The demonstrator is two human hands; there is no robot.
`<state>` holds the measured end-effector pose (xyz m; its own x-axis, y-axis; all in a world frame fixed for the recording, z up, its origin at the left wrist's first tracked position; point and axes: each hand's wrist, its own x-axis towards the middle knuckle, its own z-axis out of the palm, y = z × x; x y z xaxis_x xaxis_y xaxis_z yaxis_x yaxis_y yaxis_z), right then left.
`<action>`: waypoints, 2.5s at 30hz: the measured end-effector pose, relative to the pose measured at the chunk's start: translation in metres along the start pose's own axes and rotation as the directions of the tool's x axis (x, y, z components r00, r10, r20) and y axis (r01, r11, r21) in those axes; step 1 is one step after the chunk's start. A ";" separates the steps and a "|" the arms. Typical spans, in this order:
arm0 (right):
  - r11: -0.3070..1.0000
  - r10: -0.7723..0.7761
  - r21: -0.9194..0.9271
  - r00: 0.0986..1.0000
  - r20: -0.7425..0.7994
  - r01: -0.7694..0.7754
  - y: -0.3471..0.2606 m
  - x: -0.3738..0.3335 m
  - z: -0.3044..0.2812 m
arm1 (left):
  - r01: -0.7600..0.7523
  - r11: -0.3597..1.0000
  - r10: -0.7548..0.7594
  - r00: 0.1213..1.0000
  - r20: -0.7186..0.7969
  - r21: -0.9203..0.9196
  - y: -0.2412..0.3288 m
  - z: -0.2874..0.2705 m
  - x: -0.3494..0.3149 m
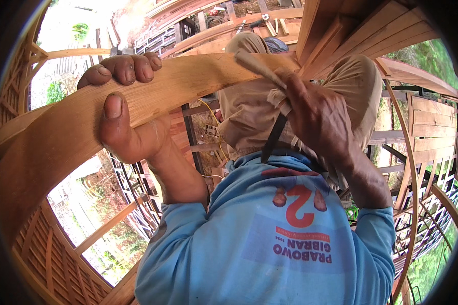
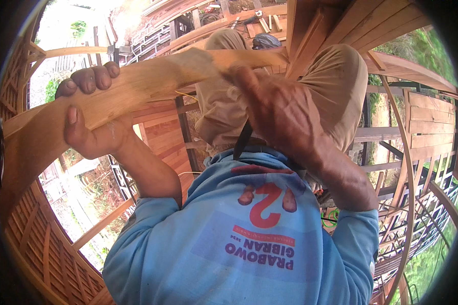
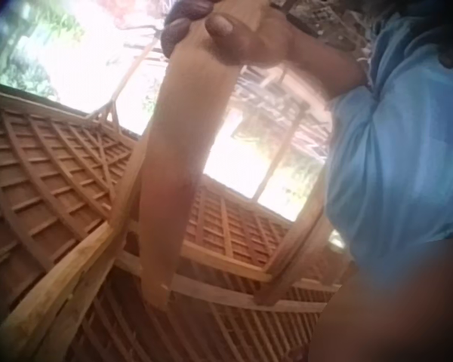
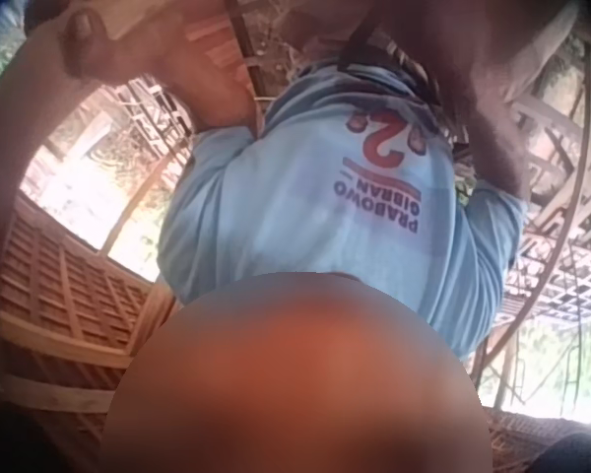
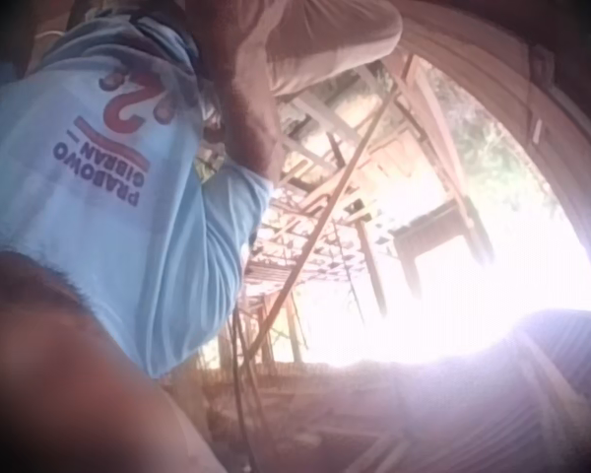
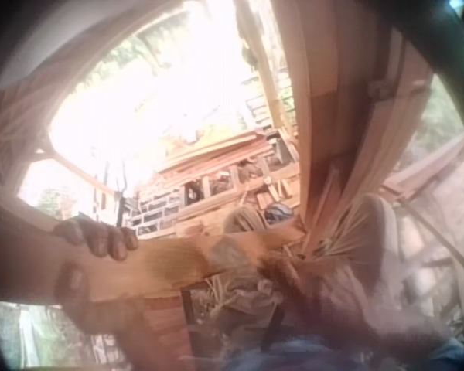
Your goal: The person uses a pneumatic nail gun to fasten wooden beams in a curved roof framework, then uses a hand axe to shape a small wooden block. The work occurs on a partially built wooden structure with visible framing and tools.
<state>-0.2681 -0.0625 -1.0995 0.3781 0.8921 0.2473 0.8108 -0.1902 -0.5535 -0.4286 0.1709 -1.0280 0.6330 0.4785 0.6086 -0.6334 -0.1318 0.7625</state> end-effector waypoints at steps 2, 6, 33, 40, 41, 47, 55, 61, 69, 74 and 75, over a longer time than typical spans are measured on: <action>0.992 -0.118 0.030 0.986 -0.114 0.122 -0.006 0.002 0.001 | 0.010 1.000 -0.010 1.000 -0.009 0.001 0.001 0.003 0.002; 1.000 0.003 -0.011 1.000 0.031 -0.003 0.004 0.000 0.012 | 0.007 0.999 -0.005 0.999 -0.035 0.036 -0.005 0.009 0.002; 0.188 0.187 0.804 0.824 0.534 -0.564 0.037 0.008 0.019 | 0.008 1.000 -0.011 0.981 0.193 0.015 0.007 -0.020 0.006; 0.860 -0.122 0.493 0.991 -0.058 0.135 0.031 -0.005 0.028 | 0.023 1.000 -0.025 0.986 0.163 0.014 0.006 -0.015 0.008; 0.903 -0.082 0.424 0.996 0.015 0.068 0.025 -0.002 0.018 | 0.030 0.999 -0.034 0.988 0.148 0.027 0.006 -0.017 0.007; 0.979 -0.065 0.194 0.998 -0.010 0.066 -0.007 0.005 -0.009 | 0.035 0.999 -0.038 0.993 0.111 0.028 0.004 -0.011 0.008; 0.995 0.097 -0.038 0.995 0.018 -0.096 0.008 -0.007 0.022 | 0.074 0.996 -0.077 0.995 -0.056 -0.052 0.002 0.001 0.006; 0.996 -0.049 0.065 0.996 -0.079 0.054 -0.017 -0.003 0.003 | 0.067 0.998 -0.066 0.994 -0.084 0.010 0.003 0.011 0.013; 0.988 0.133 0.085 0.991 0.005 -0.133 0.006 -0.009 0.017 | 0.067 0.998 -0.065 0.993 -0.098 0.016 0.001 0.014 0.010; 0.852 0.271 0.445 0.960 0.078 -0.276 0.007 -0.001 0.014 | 0.075 0.997 -0.075 0.997 0.004 -0.010 0.006 -0.002 0.008; 0.720 0.385 0.544 0.900 0.204 -0.431 0.009 0.000 0.011 | 0.058 0.998 -0.059 0.997 0.048 0.005 0.005 -0.003 0.007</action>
<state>-0.2657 -0.0597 -1.1131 0.5616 0.8132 -0.1524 0.1777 -0.2985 -0.9377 -0.4285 0.1765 -1.0208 0.6897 0.4430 0.5727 -0.5932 -0.1079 0.7978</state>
